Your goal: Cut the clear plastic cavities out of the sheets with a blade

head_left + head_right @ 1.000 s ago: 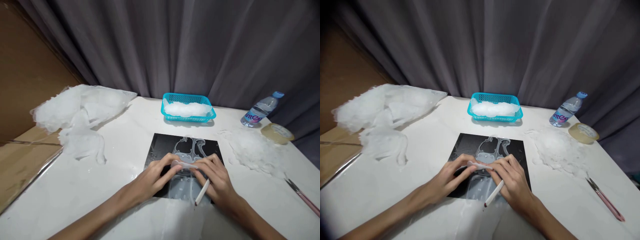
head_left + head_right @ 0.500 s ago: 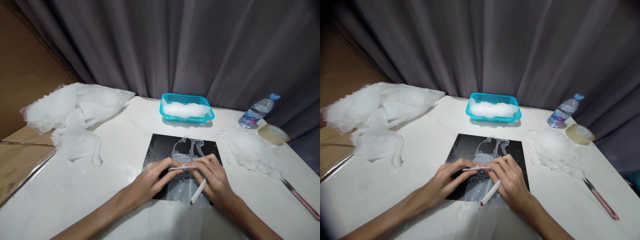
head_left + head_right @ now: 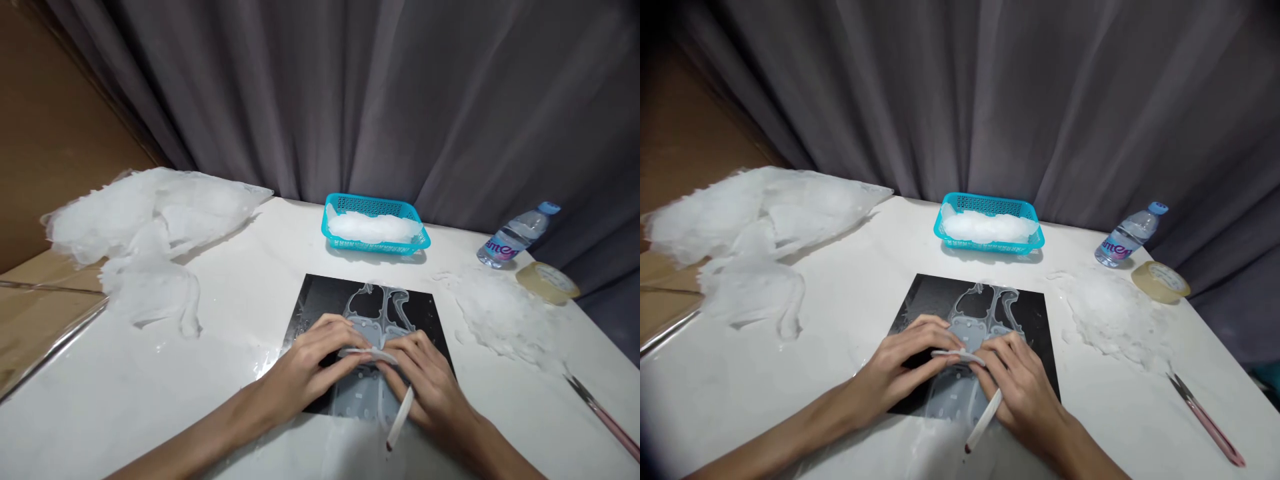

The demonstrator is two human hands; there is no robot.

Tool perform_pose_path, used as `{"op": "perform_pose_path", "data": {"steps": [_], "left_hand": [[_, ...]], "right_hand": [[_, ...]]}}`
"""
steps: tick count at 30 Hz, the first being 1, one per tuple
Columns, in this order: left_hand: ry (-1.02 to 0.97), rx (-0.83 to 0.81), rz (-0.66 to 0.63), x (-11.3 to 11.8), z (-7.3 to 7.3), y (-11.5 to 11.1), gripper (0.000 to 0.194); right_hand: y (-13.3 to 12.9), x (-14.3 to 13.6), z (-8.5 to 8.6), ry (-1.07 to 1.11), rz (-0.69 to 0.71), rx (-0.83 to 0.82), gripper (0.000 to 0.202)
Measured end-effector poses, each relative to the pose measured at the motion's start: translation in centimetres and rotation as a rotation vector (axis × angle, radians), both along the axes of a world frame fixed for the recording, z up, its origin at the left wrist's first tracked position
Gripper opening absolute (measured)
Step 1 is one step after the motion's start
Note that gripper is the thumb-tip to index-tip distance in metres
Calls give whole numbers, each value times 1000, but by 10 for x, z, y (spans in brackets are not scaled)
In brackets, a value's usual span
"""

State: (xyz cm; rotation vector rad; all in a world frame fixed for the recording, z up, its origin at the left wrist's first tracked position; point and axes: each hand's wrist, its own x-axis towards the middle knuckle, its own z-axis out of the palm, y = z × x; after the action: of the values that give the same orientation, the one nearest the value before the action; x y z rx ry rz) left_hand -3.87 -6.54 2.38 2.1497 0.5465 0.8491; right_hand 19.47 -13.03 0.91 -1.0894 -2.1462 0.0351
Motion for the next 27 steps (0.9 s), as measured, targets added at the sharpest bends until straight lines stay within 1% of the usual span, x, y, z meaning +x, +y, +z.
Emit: {"op": "perform_pose_path", "data": {"steps": [2, 6, 11, 13, 16, 20, 24, 27], "left_hand": [[-14, 2, 5, -1, 0, 0, 15], [-39, 20, -29, -3, 0, -1, 14], [-16, -36, -8, -5, -7, -3, 11], [-3, -64, -5, -6, -8, -3, 11], [-9, -99, -11, -7, -5, -2, 10], [-29, -158, 17, -6, 0, -3, 5], [-26, -232, 42, -3, 4, -7, 7], [-35, -255, 60, -2, 7, -10, 7]], "right_hand": [[-1, -2, -3, -2, -10, -20, 13], [-2, -8, -7, -17, -7, -72, 15], [-2, -11, -2, -45, 3, -48, 16], [-1, -10, 0, -51, 9, -32, 16], [1, -7, 0, -48, 20, -26, 19], [1, -8, -5, -59, 24, -15, 21], [-3, -12, -8, -83, 59, -52, 25], [-5, -12, -8, -86, 68, -83, 23]]}}
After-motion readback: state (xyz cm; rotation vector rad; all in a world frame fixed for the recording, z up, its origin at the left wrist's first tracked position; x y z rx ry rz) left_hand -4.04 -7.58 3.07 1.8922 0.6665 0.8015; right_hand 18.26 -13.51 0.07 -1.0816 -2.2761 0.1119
